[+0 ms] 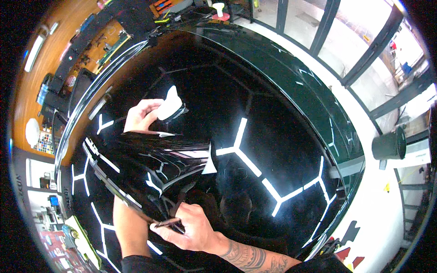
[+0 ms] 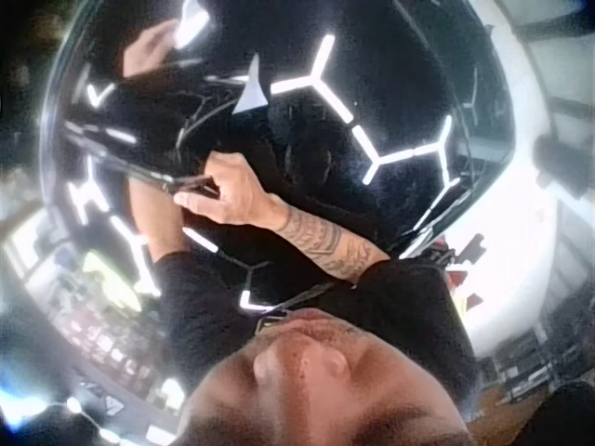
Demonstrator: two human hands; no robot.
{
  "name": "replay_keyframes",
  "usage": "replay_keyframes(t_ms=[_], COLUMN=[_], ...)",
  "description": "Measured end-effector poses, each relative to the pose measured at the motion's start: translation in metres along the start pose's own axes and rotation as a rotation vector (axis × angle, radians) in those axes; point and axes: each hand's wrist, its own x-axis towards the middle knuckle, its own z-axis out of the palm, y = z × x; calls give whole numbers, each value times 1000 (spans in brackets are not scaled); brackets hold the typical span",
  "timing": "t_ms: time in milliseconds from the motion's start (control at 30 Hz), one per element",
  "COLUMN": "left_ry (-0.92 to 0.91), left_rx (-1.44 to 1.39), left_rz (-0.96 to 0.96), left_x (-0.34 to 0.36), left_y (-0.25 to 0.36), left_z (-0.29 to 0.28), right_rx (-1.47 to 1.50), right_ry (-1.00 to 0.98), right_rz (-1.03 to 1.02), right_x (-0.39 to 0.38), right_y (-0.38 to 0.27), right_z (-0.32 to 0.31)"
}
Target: The person applies a protective film to a glossy black car hood using a squeegee and a precision knife. They smooth the film, trim excess edges, and remove small pieces of film from the surface.
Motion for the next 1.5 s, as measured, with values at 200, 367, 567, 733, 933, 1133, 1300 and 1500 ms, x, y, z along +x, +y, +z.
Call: replay_keyframes(t_ms=[200,367,567,733,933,1133,1300,1500], left_ry=[170,627,849,1213,1042,1337,925,1018], left_rx=[-1192,-1145,-1165,-966,-1225,-1137,-1210,-1493], left_rz=[-200,-170,-22,-437,-346,-336,349,393], left_x=[-104,-191,-239,-297,-292,-270,-338,-330], left_y=[97,103,115,76,61,106,66,84], left_z=[5,3,38,54,59,61,52,51], right_rx=[-205,-173,991,1066,90,752,72,472], right_ry=[111,-195,273,438,286,34,-484,-733], right_rz=[40,-42,648,821,563,716,576,795], right_x=[6,3,-7,12,12,9,-34,-33], right_y=[2,1,23,1,8,7,19,-2], right_z=[-8,20,-8,-31,-41,-17,35,50])
